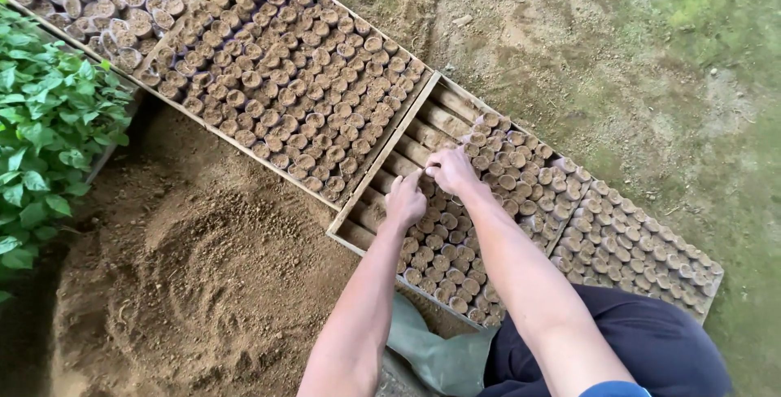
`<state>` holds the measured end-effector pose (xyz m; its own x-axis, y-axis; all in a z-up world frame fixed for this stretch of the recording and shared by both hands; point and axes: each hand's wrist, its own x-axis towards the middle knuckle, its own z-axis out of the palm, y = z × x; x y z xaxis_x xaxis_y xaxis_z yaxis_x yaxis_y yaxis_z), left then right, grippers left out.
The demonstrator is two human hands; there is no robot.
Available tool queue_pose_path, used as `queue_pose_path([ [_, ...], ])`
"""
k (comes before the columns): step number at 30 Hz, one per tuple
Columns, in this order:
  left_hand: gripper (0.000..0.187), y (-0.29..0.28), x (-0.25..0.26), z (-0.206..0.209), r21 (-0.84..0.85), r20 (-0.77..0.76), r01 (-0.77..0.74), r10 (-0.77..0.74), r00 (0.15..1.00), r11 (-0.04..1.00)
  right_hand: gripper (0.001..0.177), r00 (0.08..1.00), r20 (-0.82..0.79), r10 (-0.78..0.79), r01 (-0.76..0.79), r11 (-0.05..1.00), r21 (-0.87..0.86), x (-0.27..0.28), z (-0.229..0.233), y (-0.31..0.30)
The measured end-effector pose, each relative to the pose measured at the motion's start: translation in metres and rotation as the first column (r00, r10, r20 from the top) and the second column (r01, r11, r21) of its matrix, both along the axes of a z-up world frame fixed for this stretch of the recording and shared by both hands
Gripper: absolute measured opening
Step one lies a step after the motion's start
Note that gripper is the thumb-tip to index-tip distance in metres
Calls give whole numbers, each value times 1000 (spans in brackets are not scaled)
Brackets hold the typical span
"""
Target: Planting seeds into individual soil plugs within nursery trays
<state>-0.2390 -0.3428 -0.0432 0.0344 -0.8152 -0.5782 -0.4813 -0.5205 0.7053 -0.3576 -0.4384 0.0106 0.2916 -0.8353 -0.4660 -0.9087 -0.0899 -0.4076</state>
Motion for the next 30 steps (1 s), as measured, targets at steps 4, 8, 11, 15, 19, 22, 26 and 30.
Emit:
queue_pose_path([
  [4, 55, 7, 2, 18, -9, -2, 24, -24, 1000, 1000, 7, 997, -79, -15, 21, 997, 71, 0, 9, 7],
  [8, 55, 9, 3, 26, -30, -7, 53, -53, 999, 998, 7, 997, -81, 8, -2, 997, 72, -3, 10, 10],
  [11, 55, 9, 2, 19, -33, -3, 57, -57, 998, 998, 7, 997, -72, -1, 5, 998, 60, -3, 5, 7],
  [15, 56, 10, 3, 23, -41, -3, 69, -69, 998, 997, 7, 994, -102, -25, 30, 998, 49, -7, -6, 8],
  [19, 56, 12, 4, 22, -45, -6, 71, -71, 997, 996, 8, 997, -65, -52, 57, 996, 65, -8, -9, 8],
  [22, 56, 11, 2, 19, -52, -14, 65, -66, 998, 997, 9, 993, -108, -47, 54, 997, 63, -7, -14, 7],
  [26, 57, 10, 4, 20, -58, -27, 54, -56, 998, 997, 10, 992, -94, -80, 88, 993, 75, -3, 3, 12],
  [30, 56, 12, 4, 16, -65, -46, 33, -36, 998, 997, 13, 993, -60, -99, 103, 992, 77, -9, -9, 9],
])
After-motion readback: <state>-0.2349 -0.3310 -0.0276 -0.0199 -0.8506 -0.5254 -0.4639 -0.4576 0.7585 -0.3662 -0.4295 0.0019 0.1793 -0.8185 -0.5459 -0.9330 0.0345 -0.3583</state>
